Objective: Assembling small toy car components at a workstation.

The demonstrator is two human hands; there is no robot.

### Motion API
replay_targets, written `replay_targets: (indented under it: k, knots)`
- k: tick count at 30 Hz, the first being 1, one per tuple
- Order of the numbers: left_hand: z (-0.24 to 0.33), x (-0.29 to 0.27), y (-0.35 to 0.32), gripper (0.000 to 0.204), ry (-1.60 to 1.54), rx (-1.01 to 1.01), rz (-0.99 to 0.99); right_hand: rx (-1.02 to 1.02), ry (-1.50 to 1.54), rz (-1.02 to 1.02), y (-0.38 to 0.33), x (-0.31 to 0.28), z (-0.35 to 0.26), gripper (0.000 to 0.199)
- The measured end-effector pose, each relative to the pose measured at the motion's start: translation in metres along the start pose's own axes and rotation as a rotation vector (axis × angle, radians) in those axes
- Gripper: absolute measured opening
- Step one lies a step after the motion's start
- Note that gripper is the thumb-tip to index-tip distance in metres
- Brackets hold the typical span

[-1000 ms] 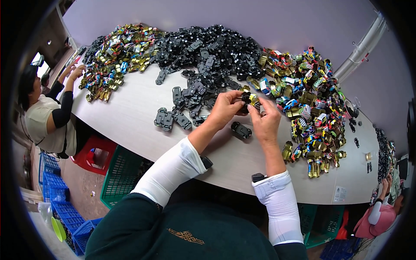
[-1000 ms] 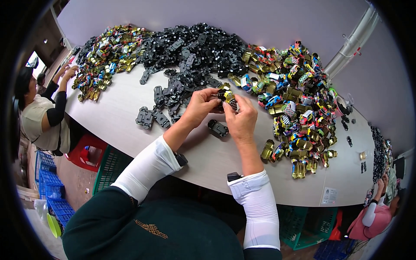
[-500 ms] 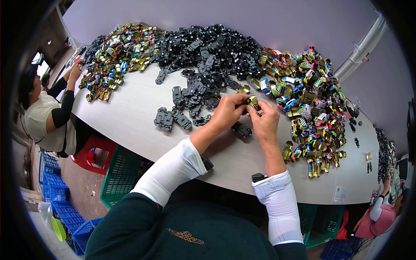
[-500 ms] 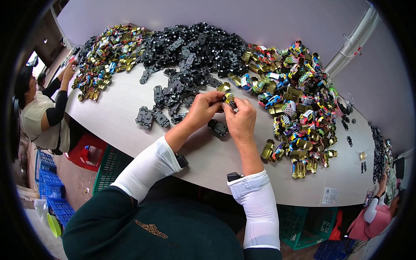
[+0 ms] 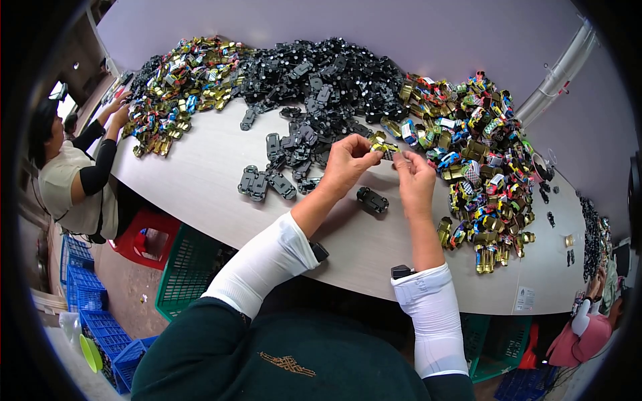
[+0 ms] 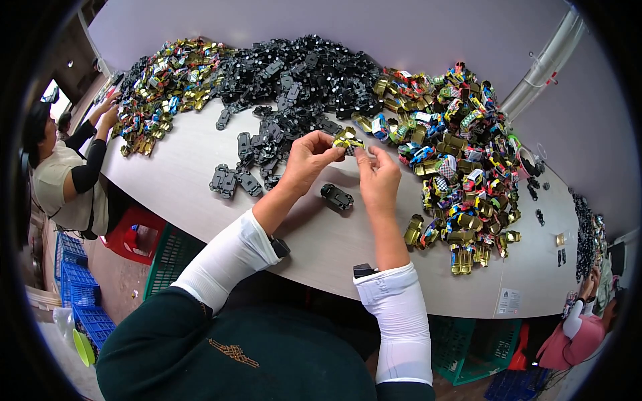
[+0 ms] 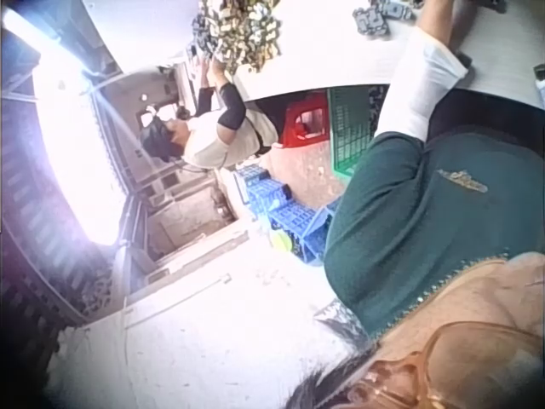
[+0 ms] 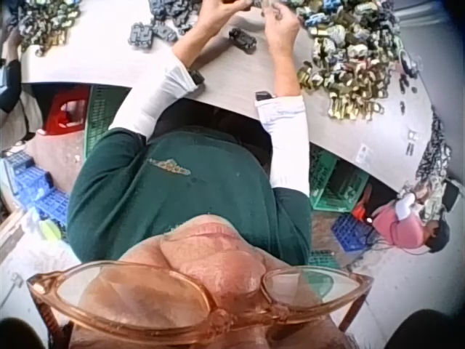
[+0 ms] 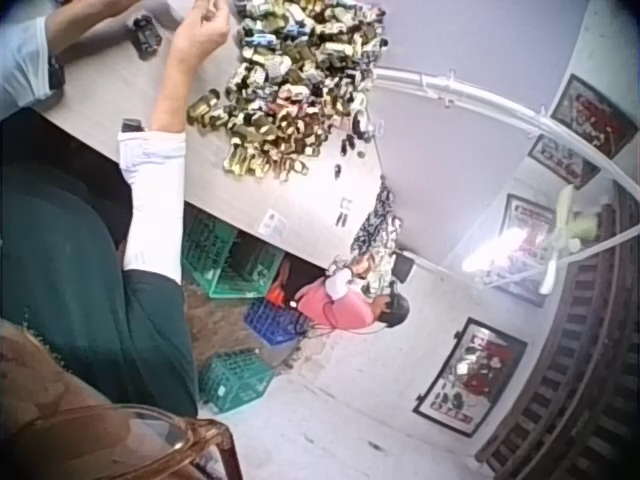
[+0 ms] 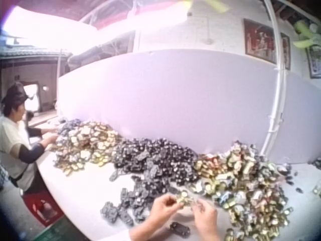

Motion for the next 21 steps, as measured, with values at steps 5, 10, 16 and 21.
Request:
replay_targets:
  k: [5,10,16,21]
  knots:
    - [-0.001,0.007,-0.007,0.01,0.045,0.027,-0.165,0.06,0.337,-0.122,-0.007,0.006,-0.011,0.032]
    - [-0.002,0.003,-0.006,0.023,-0.064,-0.113,-0.117,-0.247,0.125,-0.072,-0.016,0.006,-0.039,0.038]
    - [-0.004,0.005,-0.006,0.021,-0.146,-0.172,-0.117,-0.312,0.027,-0.073,-0.021,0.008,-0.047,0.04]
    - [-0.003,0.003,-0.007,0.021,-0.284,-0.194,-0.062,-0.251,0.069,-0.051,-0.023,0.008,-0.048,0.04]
Point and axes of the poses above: each hand's wrist, its own y-axis towards the middle knuckle, its own x-axis out of the palm, z = x × y, the point moved 6 cm from there along y, towards the middle knuckle, and after that the axes turned 11 degrees about -y, right-handed, at the moved point
